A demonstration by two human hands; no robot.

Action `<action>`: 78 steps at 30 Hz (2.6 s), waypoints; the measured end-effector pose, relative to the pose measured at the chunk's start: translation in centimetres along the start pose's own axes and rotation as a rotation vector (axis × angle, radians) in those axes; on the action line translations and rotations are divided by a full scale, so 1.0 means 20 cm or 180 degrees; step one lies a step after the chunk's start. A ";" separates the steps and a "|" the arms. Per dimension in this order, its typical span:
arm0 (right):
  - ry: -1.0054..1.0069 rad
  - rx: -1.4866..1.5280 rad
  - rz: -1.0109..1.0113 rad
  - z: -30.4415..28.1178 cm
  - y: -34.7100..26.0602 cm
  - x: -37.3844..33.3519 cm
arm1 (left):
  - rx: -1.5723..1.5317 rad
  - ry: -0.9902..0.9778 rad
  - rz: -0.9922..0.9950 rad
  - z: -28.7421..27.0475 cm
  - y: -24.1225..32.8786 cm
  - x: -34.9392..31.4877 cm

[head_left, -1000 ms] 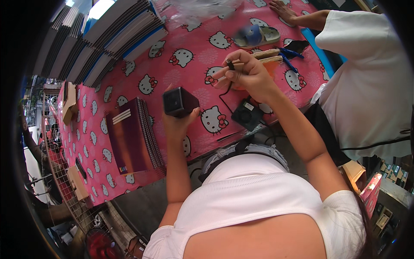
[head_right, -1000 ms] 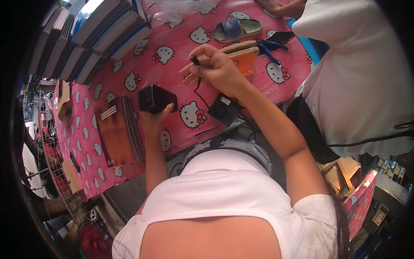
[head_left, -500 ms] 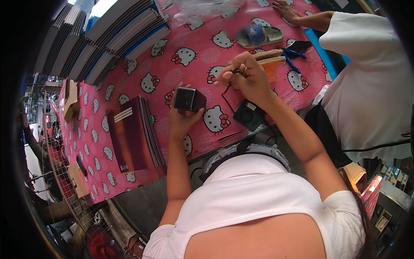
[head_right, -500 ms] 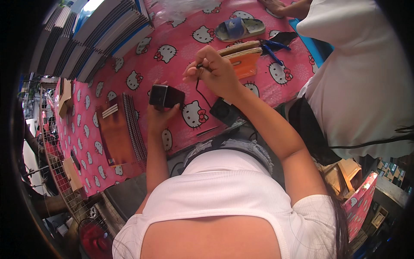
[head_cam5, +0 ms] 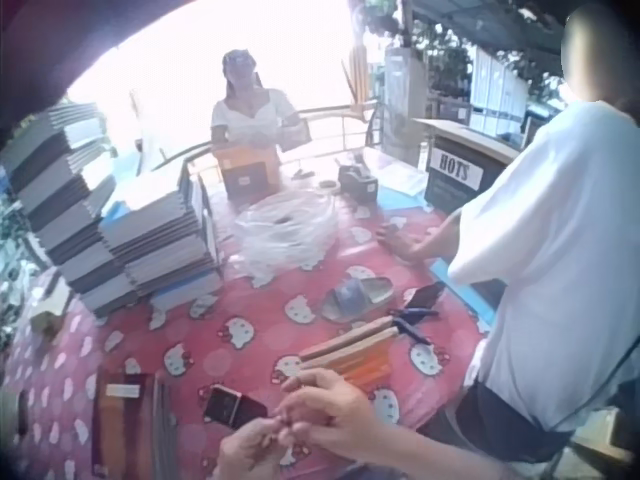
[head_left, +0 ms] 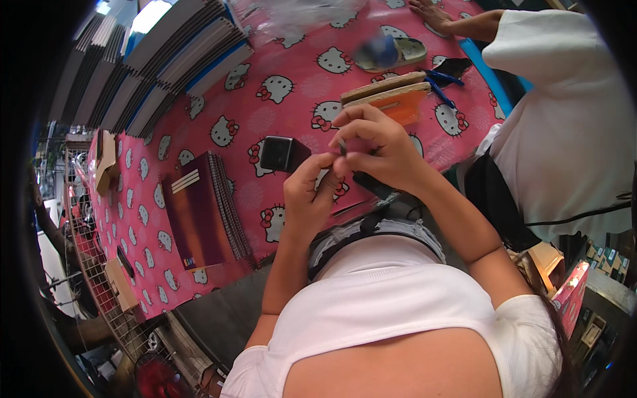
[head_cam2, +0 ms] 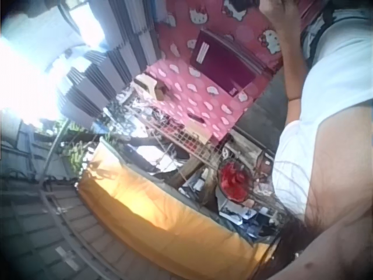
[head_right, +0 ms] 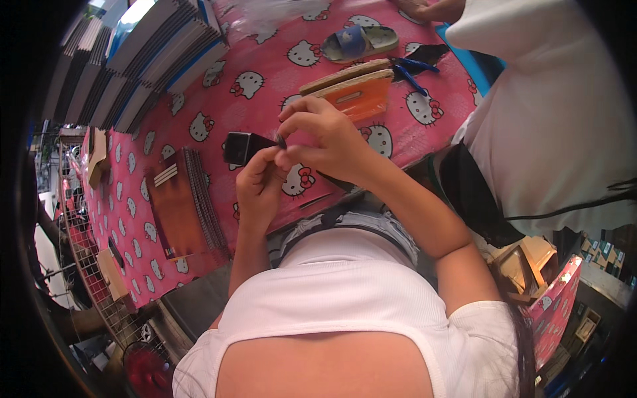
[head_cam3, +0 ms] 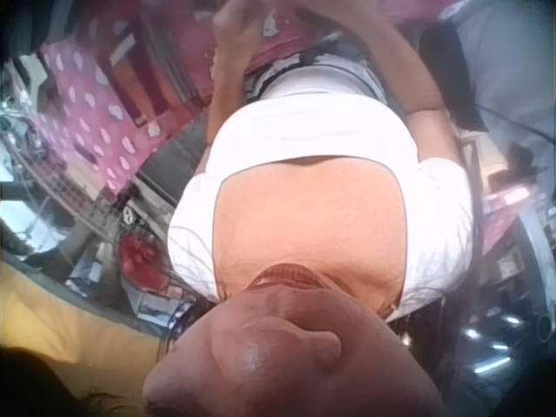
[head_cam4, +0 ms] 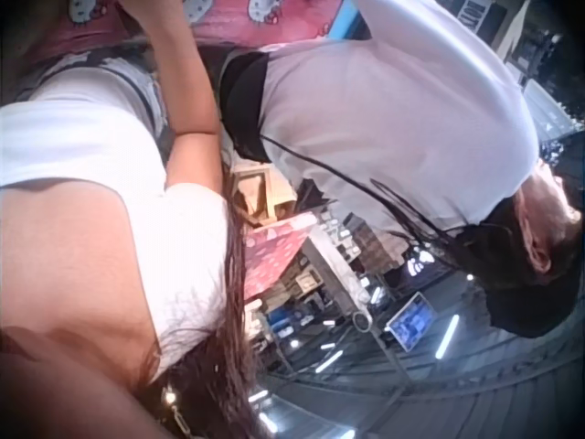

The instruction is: The person attaches a small device to a notebook cover using tape and then prepares several other covers by hand.

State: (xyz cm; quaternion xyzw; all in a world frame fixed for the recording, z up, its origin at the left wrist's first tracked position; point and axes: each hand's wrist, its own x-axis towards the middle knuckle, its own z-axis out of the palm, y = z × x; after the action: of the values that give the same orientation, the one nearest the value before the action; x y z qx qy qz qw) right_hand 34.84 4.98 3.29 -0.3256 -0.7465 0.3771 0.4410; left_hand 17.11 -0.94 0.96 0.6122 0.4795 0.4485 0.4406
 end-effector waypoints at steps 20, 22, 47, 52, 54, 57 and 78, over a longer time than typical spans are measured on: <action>0.0459 -0.1378 0.0548 -0.07 0.03 -0.49 | -0.2601 0.1962 0.0303 -0.16 0.15 0.07; 0.0494 -0.1423 0.0546 -0.06 0.00 -0.49 | -0.2861 0.1493 0.0520 -0.24 0.13 0.05; 0.0841 -0.1775 0.0342 -0.32 -0.38 -0.42 | 0.0503 0.1468 -0.0046 -0.34 0.11 -0.04; 0.0865 -0.1700 0.0134 -0.31 -0.42 -0.37 | 0.1731 0.1890 0.0786 -0.37 0.04 -0.01; 0.0902 -0.1707 0.0087 -0.32 -0.43 -0.37 | 0.2532 0.1943 0.0895 -0.38 0.08 0.00; 0.0922 -0.1823 0.0149 -0.33 -0.44 -0.37 | 0.2614 0.1917 0.0777 -0.36 0.09 0.01; 0.0929 -0.1774 0.0082 -0.33 -0.44 -0.32 | 0.0315 0.1808 -0.0270 -0.31 0.04 0.09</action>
State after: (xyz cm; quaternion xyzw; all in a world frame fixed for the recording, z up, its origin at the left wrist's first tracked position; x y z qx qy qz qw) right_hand 41.92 -2.86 10.30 -0.4941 -0.7457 0.1129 0.4324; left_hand 11.56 1.47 3.22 0.4623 0.6300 0.5593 0.2767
